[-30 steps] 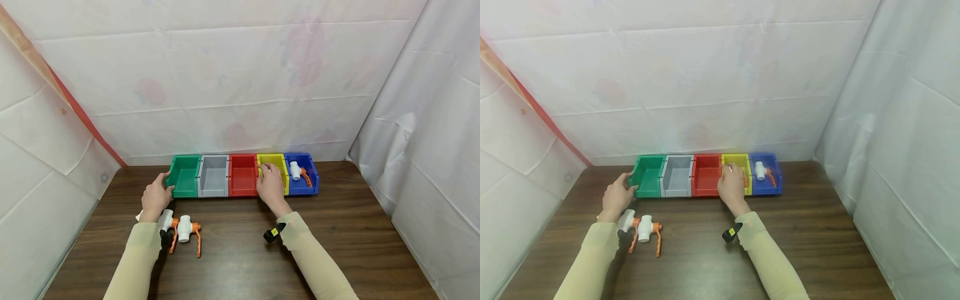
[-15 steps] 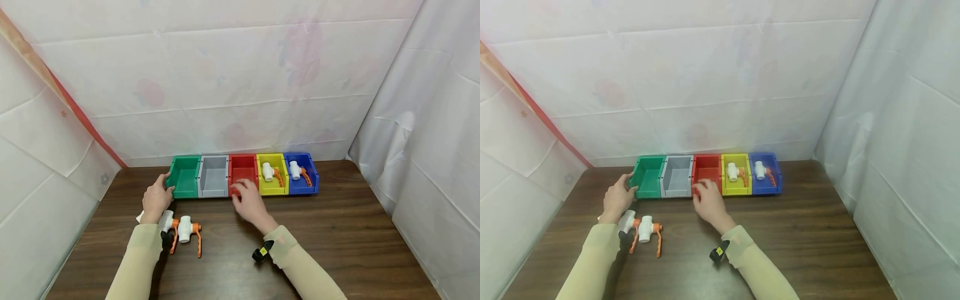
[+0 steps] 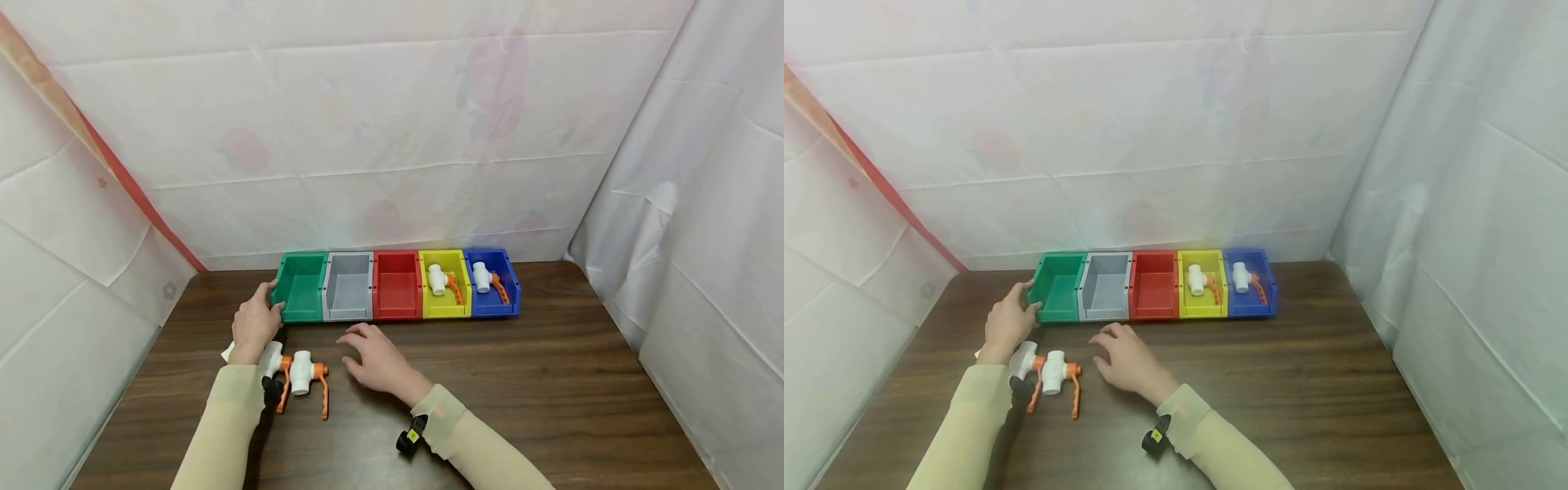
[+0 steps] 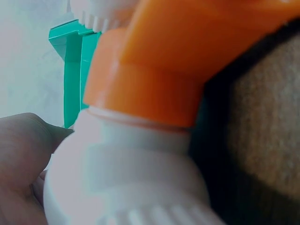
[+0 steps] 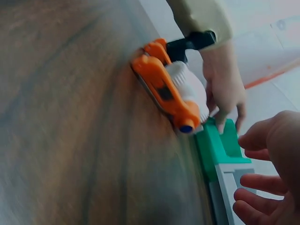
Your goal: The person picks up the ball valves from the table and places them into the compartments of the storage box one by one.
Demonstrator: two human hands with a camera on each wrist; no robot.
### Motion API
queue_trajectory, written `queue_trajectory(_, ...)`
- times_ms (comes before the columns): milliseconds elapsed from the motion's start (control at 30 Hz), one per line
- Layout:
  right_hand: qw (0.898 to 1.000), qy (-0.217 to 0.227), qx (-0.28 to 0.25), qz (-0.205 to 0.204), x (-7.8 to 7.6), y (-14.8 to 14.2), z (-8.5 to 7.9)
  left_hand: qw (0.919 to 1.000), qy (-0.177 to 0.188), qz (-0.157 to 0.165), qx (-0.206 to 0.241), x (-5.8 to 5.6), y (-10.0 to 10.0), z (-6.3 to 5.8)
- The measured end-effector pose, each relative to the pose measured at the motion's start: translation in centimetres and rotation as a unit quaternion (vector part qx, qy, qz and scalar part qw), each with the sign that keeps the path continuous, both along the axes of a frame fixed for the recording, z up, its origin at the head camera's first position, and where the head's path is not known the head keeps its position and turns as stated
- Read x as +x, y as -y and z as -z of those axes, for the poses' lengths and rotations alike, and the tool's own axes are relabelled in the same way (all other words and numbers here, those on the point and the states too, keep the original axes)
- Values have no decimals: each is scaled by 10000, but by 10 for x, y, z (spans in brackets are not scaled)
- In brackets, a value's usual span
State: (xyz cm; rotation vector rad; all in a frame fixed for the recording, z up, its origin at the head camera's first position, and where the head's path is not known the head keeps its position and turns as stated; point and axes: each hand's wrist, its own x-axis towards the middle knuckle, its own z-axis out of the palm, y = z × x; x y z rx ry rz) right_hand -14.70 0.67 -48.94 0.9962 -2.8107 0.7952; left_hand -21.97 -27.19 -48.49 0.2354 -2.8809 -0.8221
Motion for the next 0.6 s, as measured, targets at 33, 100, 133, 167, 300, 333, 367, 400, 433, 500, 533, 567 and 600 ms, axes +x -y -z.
queue_trajectory(33,10000,24,7,-62,1,1,0,10000,-18,7,-3,0,0,-1)
queue_trajectory(100,9998,59,38,-178,4,5,1,10000,-37,29,11,-1,-1,-1)
queue_trajectory(133,9997,95,30,-230,5,6,0,10000,-40,36,23,-1,-1,-1)
queue_trajectory(167,9995,130,31,-291,6,8,0,10000,-42,32,29,-1,-1,-2)
queue_trajectory(300,9983,256,67,-514,9,17,2,10000,-29,-3,21,-2,-1,-3)
queue_trajectory(333,9980,284,81,-564,9,20,3,10000,-19,-6,33,-1,-1,-3)
queue_trajectory(367,9976,290,108,-620,9,23,4,10000,-14,-5,40,-1,-1,-3)
queue_trajectory(400,9972,284,144,-670,9,26,5,10000,-16,-7,42,-1,-2,-3)
queue_trajectory(433,9969,274,185,-716,9,30,6,10000,-11,-17,42,0,-2,-4)
queue_trajectory(500,9962,265,285,-776,9,37,8,10000,-8,-35,29,0,-2,-3)
queue_trajectory(533,9960,259,317,-793,10,40,8,10000,-2,-40,24,1,-2,-3)
queue_trajectory(567,9958,244,366,-800,10,43,9,10000,-2,-39,24,1,-2,-3)
queue_trajectory(600,9957,239,409,-799,10,45,9,10000,2,-47,10,1,-2,-2)
